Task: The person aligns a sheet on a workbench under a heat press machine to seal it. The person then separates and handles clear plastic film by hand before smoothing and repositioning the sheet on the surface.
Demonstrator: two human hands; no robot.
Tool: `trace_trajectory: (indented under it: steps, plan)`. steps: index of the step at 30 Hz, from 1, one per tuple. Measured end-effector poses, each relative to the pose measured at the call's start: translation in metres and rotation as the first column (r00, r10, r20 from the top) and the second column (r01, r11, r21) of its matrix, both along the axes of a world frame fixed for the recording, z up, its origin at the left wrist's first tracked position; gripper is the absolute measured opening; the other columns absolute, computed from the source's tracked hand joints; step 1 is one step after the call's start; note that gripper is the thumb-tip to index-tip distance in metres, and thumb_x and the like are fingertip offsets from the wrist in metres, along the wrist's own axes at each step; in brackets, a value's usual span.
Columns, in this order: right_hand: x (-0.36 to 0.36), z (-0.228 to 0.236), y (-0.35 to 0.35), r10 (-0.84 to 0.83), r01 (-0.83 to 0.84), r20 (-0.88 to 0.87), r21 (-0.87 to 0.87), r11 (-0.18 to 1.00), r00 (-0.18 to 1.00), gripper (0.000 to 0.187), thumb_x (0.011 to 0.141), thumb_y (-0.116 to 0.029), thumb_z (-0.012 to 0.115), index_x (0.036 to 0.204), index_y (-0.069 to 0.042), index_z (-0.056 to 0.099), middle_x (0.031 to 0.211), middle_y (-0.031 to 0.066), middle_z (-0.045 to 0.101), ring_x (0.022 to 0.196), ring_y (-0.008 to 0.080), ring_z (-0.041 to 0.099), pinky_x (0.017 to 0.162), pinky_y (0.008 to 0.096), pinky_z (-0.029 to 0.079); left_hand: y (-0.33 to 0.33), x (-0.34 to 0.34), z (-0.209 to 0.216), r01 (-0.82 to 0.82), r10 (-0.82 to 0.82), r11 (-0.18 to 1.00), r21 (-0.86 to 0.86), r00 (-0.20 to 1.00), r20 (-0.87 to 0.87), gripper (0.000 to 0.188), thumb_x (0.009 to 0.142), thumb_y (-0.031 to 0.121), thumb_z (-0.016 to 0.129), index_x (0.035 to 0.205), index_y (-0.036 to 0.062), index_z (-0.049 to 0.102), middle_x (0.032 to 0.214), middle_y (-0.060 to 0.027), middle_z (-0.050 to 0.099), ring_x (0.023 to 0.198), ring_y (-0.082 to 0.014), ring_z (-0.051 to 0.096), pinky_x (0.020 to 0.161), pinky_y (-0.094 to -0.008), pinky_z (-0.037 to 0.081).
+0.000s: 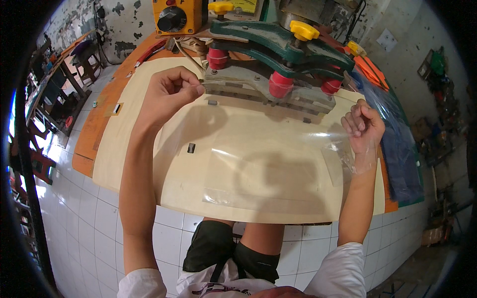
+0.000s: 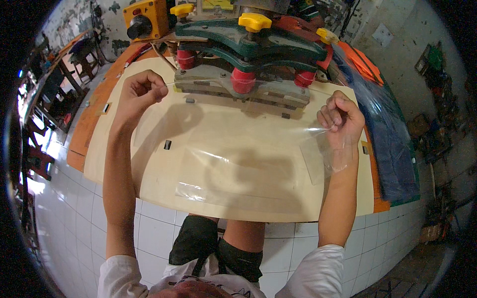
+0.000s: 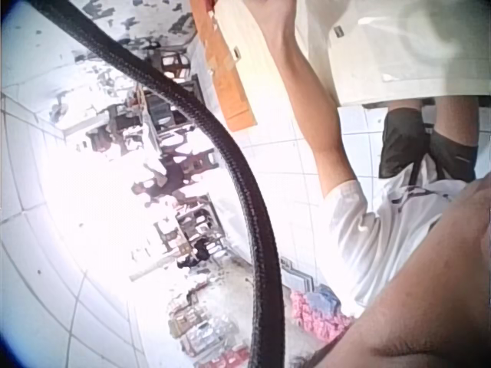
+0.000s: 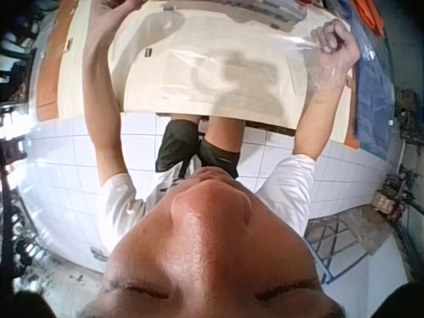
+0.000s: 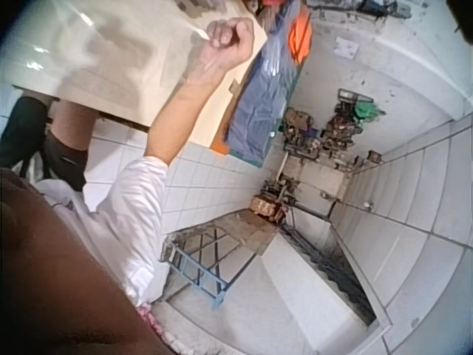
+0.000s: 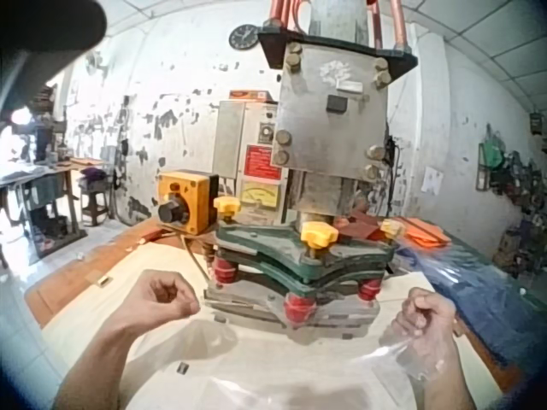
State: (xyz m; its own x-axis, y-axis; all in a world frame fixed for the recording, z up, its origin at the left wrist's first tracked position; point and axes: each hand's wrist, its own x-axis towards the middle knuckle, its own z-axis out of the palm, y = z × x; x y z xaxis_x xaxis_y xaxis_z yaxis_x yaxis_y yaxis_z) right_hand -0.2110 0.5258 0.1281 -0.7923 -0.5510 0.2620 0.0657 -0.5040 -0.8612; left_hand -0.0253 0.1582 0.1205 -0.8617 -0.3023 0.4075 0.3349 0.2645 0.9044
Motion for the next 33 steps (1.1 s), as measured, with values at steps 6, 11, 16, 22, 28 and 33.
trace_trajectory:
  steps: [6,11,16,22,28,33]
  plan:
    - [0.0007,-0.0006,0.0005,0.005,-0.005,-0.009,0.018,1.000,1.000,0.017,0.083,-0.018,0.054,0.071,-0.007,0.050,0.047,-0.0045,0.038,0.036,0.0074,0.029,0.044,0.0248,0.029,0.0015,-0.0017,-0.0012,-0.028,0.028,0.999,-0.015,1.000,0.002,0.013,0.077,0.008,0.073,0.076,0.0025,0.062,0.062,0.0061,0.052,0.055,-0.0005,0.042,0.050,-0.0173,0.032]
    - [0.0016,-0.0007,0.0004,0.030,-0.028,-0.038,0.039,0.999,0.999,0.017,0.085,-0.018,0.054,0.072,-0.007,0.050,0.049,-0.0044,0.039,0.037,0.0071,0.029,0.044,0.0248,0.029,0.0007,-0.0036,-0.0017,-0.107,0.110,0.993,-0.050,0.993,0.053,0.015,0.077,0.010,0.075,0.076,0.0028,0.062,0.061,0.0071,0.051,0.055,-0.0003,0.041,0.050,-0.0176,0.030]
    - [0.0062,0.0004,-0.0059,-0.048,0.054,-0.058,0.113,0.992,0.997,0.019,0.082,-0.020,0.054,0.067,-0.008,0.049,0.045,-0.0061,0.032,0.037,0.0067,0.026,0.042,0.0243,0.026,-0.0003,-0.0015,0.0018,-0.199,0.203,0.978,-0.065,0.977,0.069,0.015,0.077,0.015,0.074,0.076,0.0064,0.062,0.061,0.0088,0.046,0.054,-0.0009,0.036,0.050,-0.0196,0.025]
    - [0.0023,-0.0022,-0.0036,-0.033,0.046,-0.102,0.123,0.991,0.994,0.022,0.082,-0.019,0.054,0.066,-0.009,0.044,0.046,-0.0061,0.031,0.037,0.0061,0.025,0.040,0.0230,0.024,0.0017,0.0013,0.0058,-0.209,0.209,0.978,-0.009,0.976,0.067,0.013,0.077,0.015,0.073,0.076,0.0060,0.063,0.060,0.0098,0.043,0.053,-0.0009,0.031,0.049,-0.0203,0.021]
    - [0.0023,-0.0027,-0.0047,-0.052,0.066,-0.096,0.145,0.987,0.994,0.021,0.083,-0.018,0.053,0.066,-0.010,0.043,0.047,-0.0062,0.033,0.037,0.0054,0.026,0.039,0.0222,0.024,-0.0011,0.0005,0.0040,-0.197,0.197,0.980,-0.004,0.978,0.067,0.011,0.077,0.014,0.071,0.077,0.0045,0.064,0.059,0.0096,0.043,0.052,-0.0012,0.030,0.047,-0.0210,0.019]
    - [-0.0001,-0.0055,-0.0040,-0.063,0.076,-0.085,0.163,0.984,0.994,0.021,0.083,-0.018,0.053,0.066,-0.009,0.045,0.046,-0.0059,0.034,0.036,0.0055,0.027,0.040,0.0230,0.027,-0.0020,0.0001,0.0030,-0.174,0.173,0.985,0.008,0.982,0.074,0.011,0.078,0.013,0.070,0.078,0.0048,0.063,0.059,0.0099,0.041,0.051,-0.0011,0.029,0.047,-0.0216,0.018]
